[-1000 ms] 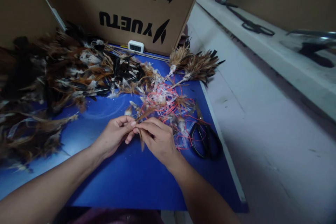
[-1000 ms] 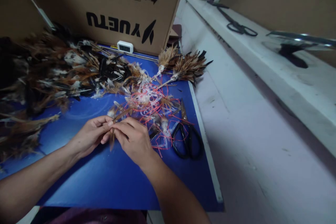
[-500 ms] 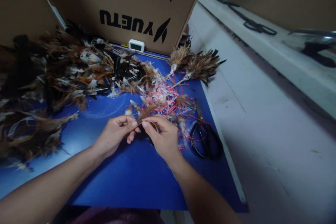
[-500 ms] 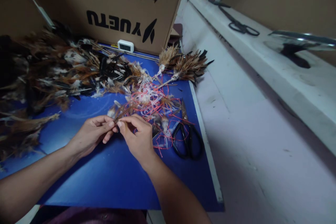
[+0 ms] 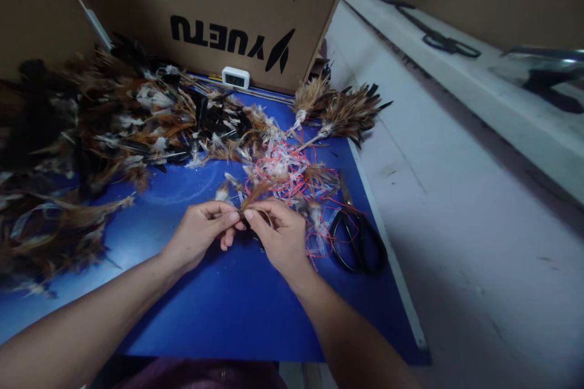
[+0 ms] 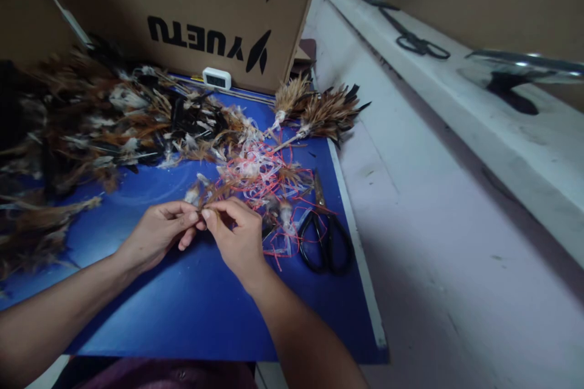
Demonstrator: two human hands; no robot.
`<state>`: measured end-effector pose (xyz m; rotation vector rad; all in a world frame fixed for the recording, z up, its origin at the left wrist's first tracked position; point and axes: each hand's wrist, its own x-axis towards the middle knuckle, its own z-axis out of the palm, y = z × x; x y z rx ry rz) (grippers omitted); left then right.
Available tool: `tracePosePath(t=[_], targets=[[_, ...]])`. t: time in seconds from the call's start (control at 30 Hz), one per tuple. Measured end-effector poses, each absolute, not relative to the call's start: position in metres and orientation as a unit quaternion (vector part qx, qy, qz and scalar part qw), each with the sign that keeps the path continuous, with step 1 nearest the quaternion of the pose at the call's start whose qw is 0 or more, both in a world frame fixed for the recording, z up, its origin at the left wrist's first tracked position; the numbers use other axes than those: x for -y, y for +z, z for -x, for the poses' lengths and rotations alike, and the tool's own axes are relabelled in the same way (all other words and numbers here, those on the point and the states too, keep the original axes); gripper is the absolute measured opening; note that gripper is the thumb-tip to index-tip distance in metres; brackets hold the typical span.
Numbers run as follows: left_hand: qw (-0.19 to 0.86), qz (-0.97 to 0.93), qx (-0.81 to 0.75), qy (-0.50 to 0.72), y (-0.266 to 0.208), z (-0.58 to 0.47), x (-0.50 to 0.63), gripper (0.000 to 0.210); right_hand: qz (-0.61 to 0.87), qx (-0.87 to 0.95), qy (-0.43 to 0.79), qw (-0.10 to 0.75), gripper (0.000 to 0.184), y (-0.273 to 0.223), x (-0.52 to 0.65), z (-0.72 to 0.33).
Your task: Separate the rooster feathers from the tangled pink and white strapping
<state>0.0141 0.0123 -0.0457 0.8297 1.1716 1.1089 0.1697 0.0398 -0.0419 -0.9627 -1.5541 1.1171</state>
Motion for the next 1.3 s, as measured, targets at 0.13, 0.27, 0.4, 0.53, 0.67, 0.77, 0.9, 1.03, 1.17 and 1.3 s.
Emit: tracePosePath(t=[0.13,0.27,0.4,0.53,0.67,0.77,0.9,1.03,1.17,1.3], targets=[[0.611,-0.364,-0.512,0.483,-0.045,-0.014,-0.012,0.023,0.403,0.634,0.461,0.473,0.007,-0.044,-0.040,-0.169],[0.603,-0.367,-0.516,0.485,-0.045,-0.015,-0.011,0.023,0.403,0.636,0.457,0.474,0.008,-0.043,-0.040,-0.169],[0.598,-0.372,-0.518,0.485,-0.047,-0.015,-0.012,0.023,0.408,0.639,0.454,0.467,0.008,-0.042,-0.040,-0.168],[0.585,-0.355,-0.525,0.506,-0.042,-0.010,-0.016,0.023,0.431,0.617,0.459,0.471,0.008,-0.043,-0.043,-0.170],[0.540,-0.300,-0.513,0.595,-0.024,0.005,-0.023,0.018,0.445,0.656,0.395,0.464,0.008,-0.044,-0.047,-0.174],[0.501,-0.245,-0.482,0.676,-0.011,0.020,-0.028,0.012,0.427,0.715,0.344,0.433,0.012,-0.046,-0.047,-0.175],[0.471,-0.223,-0.444,0.729,-0.004,0.035,-0.031,0.011,0.397,0.779,0.302,0.382,0.016,-0.052,-0.045,-0.173],[0.462,-0.220,-0.431,0.743,-0.005,0.040,-0.032,0.012,0.376,0.842,0.220,0.317,0.019,-0.050,-0.047,-0.167],[0.468,-0.214,-0.432,0.740,-0.006,0.038,-0.033,0.012,0.341,0.910,0.110,0.208,0.022,-0.038,-0.056,-0.152],[0.473,-0.203,-0.445,0.733,-0.007,0.036,-0.034,0.012,0.296,0.942,0.057,0.147,0.020,-0.032,-0.068,-0.132]])
